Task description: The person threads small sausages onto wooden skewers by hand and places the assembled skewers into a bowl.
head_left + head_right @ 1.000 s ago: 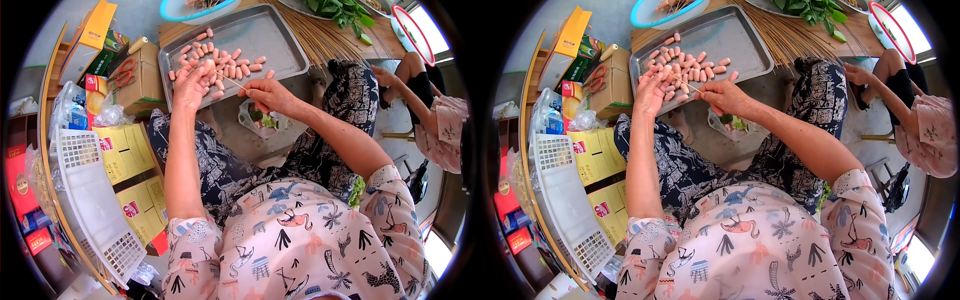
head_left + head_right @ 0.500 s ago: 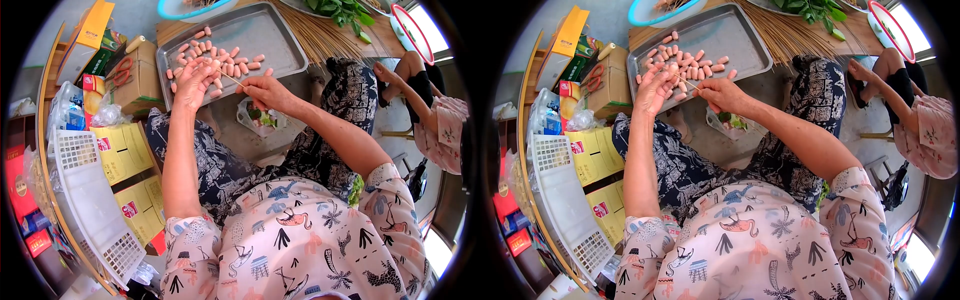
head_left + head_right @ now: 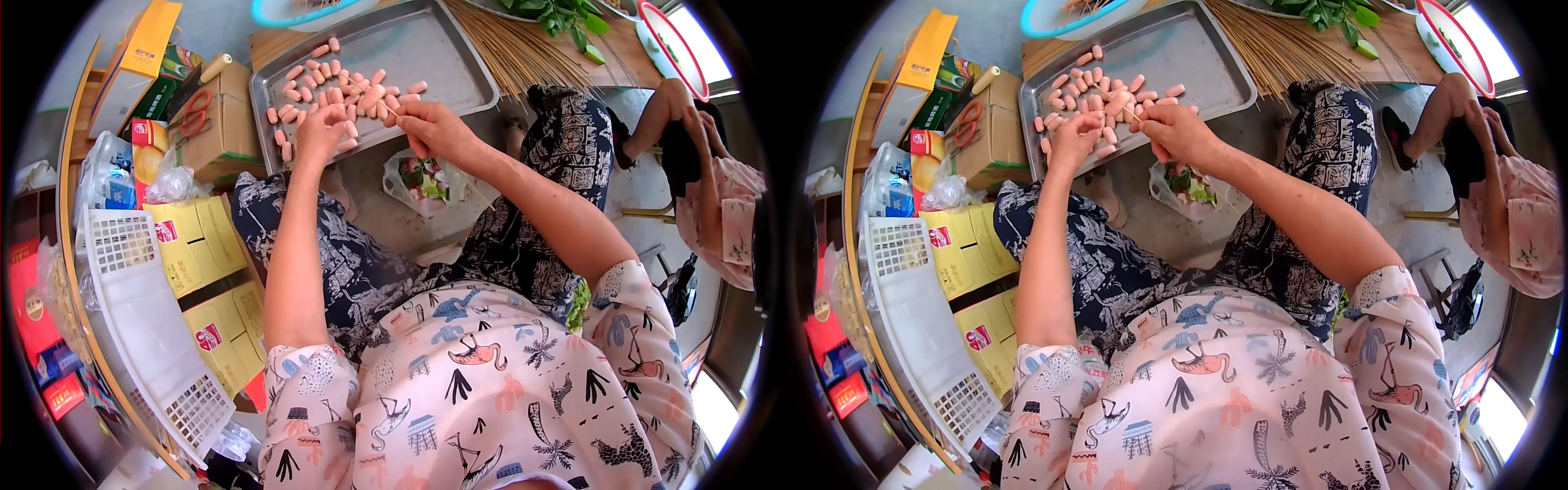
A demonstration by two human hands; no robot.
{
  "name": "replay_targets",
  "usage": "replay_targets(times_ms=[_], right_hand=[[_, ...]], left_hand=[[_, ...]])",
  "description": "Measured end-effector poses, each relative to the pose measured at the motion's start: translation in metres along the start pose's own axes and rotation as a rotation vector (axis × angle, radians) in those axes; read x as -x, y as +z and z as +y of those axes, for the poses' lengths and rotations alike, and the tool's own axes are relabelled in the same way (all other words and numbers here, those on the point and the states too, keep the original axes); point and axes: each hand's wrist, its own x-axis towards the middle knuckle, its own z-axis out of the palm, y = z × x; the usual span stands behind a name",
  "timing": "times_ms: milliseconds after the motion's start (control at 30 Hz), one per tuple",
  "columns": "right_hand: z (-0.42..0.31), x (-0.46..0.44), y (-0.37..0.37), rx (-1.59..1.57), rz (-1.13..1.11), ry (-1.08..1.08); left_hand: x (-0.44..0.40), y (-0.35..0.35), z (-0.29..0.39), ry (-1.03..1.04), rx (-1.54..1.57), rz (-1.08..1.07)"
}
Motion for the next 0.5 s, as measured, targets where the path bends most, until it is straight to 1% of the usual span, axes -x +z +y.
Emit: replay_targets(times_ms=[67, 100, 133, 200, 233, 300, 433, 500], right_hand=[[-0.001, 0.001, -0.001, 0.003, 0.000, -0.006], [-0.002, 0.002, -0.001, 0.006, 0.002, -0.011], [-0.001, 0.003, -0.001, 0.005, 0.002, -0.011], [-0.002, 0.003, 0.000, 0.001, -0.013, -0.008], [-0.002, 0.004, 0.000, 0.001, -0.014, -0.011], [-0.003, 0.005, 0.000, -0.019, -0.015, -0.001], [-0.003, 0.005, 0.000, -0.020, -0.009, 0.007], [-0.002, 0.006, -0.002, -0.002, -0.010, -0.002]], left_hand=[[0.001, 0.004, -0.012, 0.351, -0.685, 0.126], [0.006, 0.007, -0.011, 0.339, -0.818, 0.182], [0.006, 0.007, -0.010, 0.339, -0.819, 0.182], [0.004, 0.006, -0.012, 0.224, -0.747, 0.066], [0.001, 0.006, -0.013, 0.224, -0.748, 0.069], [-0.008, 0.005, -0.017, 0.084, -0.811, -0.003], [-0.017, 0.002, -0.023, 0.085, -0.772, -0.054], [-0.022, 0.002, -0.026, -0.005, -0.758, -0.081]])
